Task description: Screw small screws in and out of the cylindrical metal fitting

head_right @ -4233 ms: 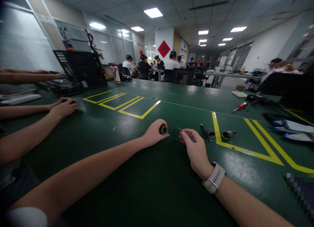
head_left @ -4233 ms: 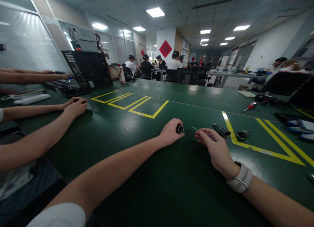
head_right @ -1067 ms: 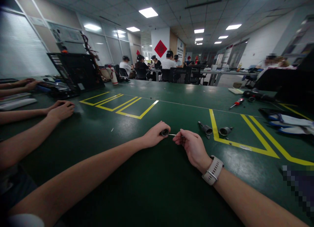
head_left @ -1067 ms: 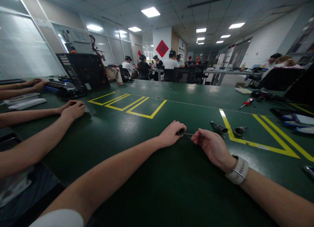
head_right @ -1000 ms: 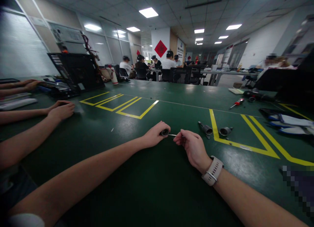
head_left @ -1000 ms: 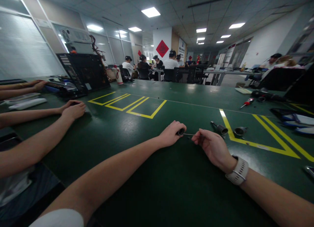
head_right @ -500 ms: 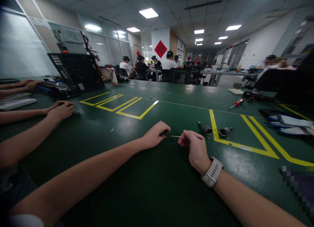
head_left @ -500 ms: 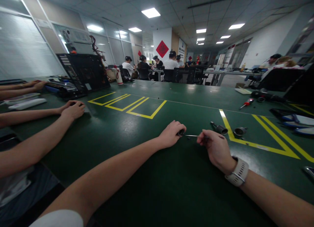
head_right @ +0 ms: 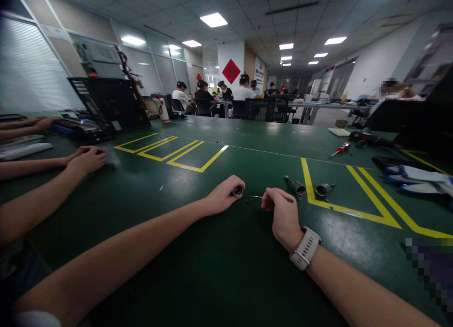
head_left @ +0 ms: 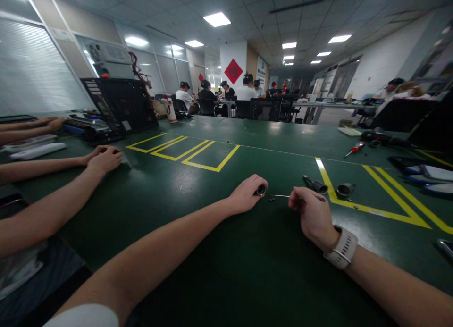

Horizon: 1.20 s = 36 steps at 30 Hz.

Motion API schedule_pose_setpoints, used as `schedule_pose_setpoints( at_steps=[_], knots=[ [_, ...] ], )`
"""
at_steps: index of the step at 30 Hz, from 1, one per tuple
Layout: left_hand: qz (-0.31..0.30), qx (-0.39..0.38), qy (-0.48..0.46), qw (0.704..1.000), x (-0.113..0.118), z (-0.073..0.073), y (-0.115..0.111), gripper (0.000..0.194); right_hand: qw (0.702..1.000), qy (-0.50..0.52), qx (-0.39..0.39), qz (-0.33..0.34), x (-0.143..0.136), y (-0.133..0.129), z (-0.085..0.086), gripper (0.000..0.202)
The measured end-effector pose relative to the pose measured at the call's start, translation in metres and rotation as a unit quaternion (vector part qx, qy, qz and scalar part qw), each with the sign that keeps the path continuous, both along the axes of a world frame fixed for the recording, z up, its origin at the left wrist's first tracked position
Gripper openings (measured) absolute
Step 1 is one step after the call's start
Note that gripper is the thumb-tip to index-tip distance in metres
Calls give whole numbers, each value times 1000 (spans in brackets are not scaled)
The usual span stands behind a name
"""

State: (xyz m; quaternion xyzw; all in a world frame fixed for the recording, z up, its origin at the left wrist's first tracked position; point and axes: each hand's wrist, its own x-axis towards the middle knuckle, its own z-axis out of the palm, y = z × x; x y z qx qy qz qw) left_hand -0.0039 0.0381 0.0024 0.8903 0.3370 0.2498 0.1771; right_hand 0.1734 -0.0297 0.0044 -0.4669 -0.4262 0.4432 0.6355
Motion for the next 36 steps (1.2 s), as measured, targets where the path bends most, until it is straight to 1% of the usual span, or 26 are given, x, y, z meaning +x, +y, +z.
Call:
schedule_pose_setpoints(
  at_steps=[3,8,12,16,19,22,28,33,36],
  knots=[
    [-9,-12,-16,1000,0,-1,0,21,999,12,28,17,-2,-4,4,23],
    [-1,-19,-28,999,1,0,-1,19,993,-39,46,103,-7,-7,5,22],
    [-2,-18,-31,999,1,-1,-1,18,992,-42,34,111,-10,-7,3,21],
    [0,-23,-42,999,0,-2,1,18,991,15,1,131,-10,-6,5,20],
    [-3,-33,-54,998,0,-1,1,18,982,81,-33,168,-6,-3,4,20],
    [-7,-37,-59,998,0,0,0,18,971,125,-58,193,-2,2,1,19],
    [-14,-32,-66,997,0,-1,2,18,964,162,-72,197,-2,3,1,16],
    [10,-24,-69,997,1,-3,2,18,970,157,-64,173,-4,2,3,17],
    [6,-22,-58,998,1,-3,2,18,974,138,-55,172,-4,3,1,18]
  ],
)
